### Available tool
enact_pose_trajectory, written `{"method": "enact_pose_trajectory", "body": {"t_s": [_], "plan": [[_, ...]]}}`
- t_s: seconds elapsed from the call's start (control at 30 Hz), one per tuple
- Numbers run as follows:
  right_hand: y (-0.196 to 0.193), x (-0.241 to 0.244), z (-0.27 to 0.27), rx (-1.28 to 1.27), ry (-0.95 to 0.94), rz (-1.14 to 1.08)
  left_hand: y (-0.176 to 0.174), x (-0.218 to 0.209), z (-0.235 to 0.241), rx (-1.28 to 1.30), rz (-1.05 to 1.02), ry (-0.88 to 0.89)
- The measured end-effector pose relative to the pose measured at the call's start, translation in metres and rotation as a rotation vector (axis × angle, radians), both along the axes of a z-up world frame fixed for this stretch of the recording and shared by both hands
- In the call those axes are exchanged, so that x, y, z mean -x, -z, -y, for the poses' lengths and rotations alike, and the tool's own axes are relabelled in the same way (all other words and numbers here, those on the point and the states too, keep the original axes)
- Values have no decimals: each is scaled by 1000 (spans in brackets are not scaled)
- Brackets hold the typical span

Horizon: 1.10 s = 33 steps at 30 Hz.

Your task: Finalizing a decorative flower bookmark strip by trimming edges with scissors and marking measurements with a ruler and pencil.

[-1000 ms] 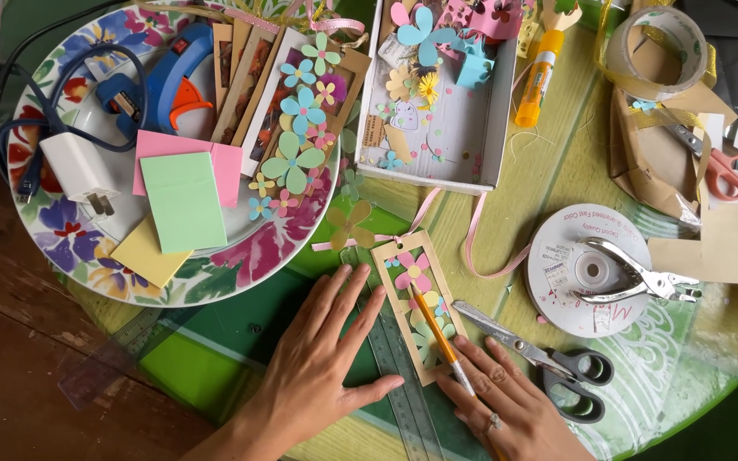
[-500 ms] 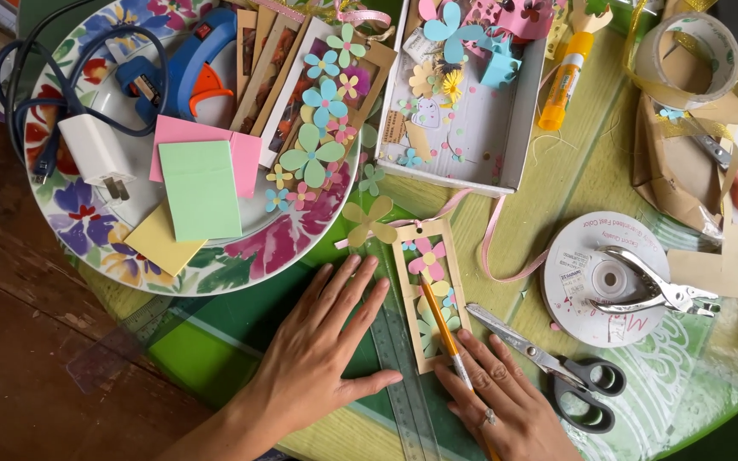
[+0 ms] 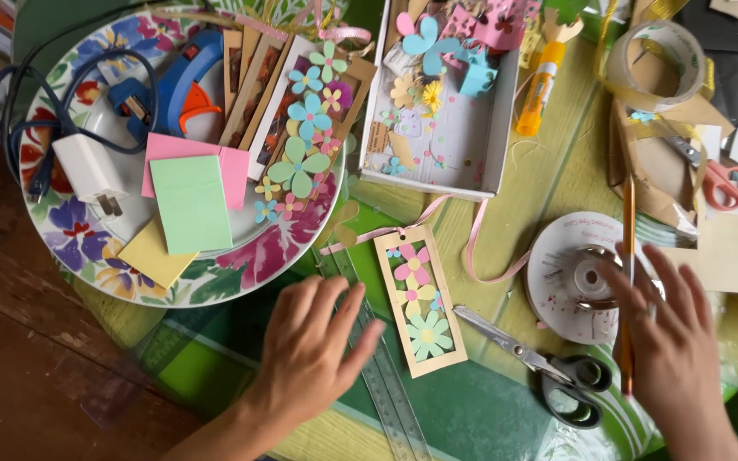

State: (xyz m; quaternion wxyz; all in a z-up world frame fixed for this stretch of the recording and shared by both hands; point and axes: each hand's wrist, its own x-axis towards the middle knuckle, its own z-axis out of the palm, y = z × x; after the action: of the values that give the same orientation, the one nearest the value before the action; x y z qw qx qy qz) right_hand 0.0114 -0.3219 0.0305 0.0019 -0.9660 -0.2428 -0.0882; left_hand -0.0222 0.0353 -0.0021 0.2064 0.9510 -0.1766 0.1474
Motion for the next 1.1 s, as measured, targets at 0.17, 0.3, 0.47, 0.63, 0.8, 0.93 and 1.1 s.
{"method": "enact_pose_trajectory", "body": {"t_s": [0.17, 0.3, 0.47, 0.63, 0.8, 0.93, 1.1], "plan": [[-15, -15, -14, 27, -22, 113, -3, -13, 26, -234, -146, -85], [-16, 39, -11, -6, 26, -14, -5, -25, 31, -86, -273, -21], [4, 94, 6, 30, 174, -39, -15, -29, 35, 171, -359, 74], [17, 94, -4, -28, 201, -148, -13, -39, 38, 376, -482, 47], [10, 82, -6, -154, 254, -218, 7, -51, 48, 126, -262, -2], [40, 68, 22, -140, 247, -328, -15, -67, 46, 196, -373, 59], [25, 44, 16, -149, 178, -403, -5, -74, 39, 472, -561, 98]]}}
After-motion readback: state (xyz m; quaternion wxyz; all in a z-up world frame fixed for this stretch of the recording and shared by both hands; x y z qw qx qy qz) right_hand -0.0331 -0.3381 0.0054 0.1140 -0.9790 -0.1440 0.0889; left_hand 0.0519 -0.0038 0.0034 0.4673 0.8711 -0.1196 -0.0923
